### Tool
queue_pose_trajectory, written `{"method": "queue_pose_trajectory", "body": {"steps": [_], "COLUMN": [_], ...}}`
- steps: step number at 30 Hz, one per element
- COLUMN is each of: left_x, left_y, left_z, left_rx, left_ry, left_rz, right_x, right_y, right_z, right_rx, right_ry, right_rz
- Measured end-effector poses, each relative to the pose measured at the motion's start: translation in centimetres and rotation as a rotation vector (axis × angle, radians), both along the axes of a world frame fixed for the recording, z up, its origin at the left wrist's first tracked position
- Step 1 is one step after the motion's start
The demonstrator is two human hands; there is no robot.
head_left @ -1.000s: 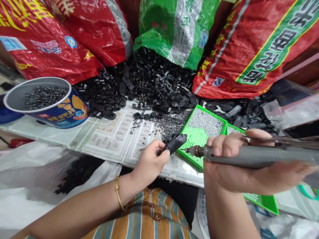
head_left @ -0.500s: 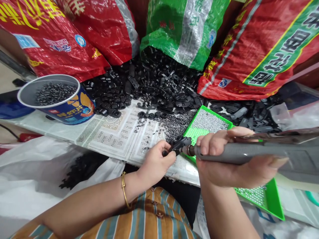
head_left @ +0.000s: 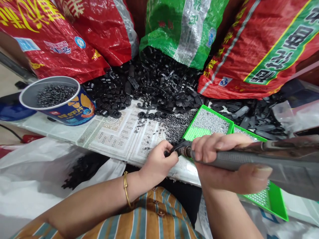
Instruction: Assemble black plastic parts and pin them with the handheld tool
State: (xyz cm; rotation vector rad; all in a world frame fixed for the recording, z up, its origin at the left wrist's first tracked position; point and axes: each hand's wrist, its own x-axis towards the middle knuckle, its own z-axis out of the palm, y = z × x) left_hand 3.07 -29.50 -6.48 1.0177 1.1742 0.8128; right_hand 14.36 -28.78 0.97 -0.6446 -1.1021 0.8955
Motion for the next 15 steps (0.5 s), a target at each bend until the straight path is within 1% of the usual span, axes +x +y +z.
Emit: {"method": "queue_pose_trajectory", "body": {"steps": [3,6,9,10,12,14,15], "left_x": [0.1,0.1,0.1,0.0,-0.2,-0.5,-0.6], "left_y": [-0.1,0.0,0.3,0.5,0.8,0.9,0.9], "left_z": [0.1,0.2,0.5,0.6,0.9,1.1,1.2], "left_rx": [0.006,0.01,0.023,0.027,0.014,-0.029,-0.055], "left_ry": [0.016,0.022,0.033,0.045,0.063,0.024,-0.019], "left_rz": [-0.017,-0.052,-0.102,-0.114,-0.127,-0.122,-0.113], "right_x": [-0.1,-0.2,0.6,1.2,2.8,4.9,6.0], "right_y": [0.0,0.2,-0.1,-0.4,-1.0,-1.7,-2.0], "right_z": [-0.4,-0.6,0.0,0.3,0.9,0.9,0.6], "right_rx": [0.009,0.012,-0.016,-0.02,0.001,0.025,0.02], "right_ry": [0.011,0.031,0.053,0.049,0.018,-0.04,-0.075], "right_rz": [0.003,-0.034,-0.106,-0.144,-0.266,-0.428,-0.51]}}
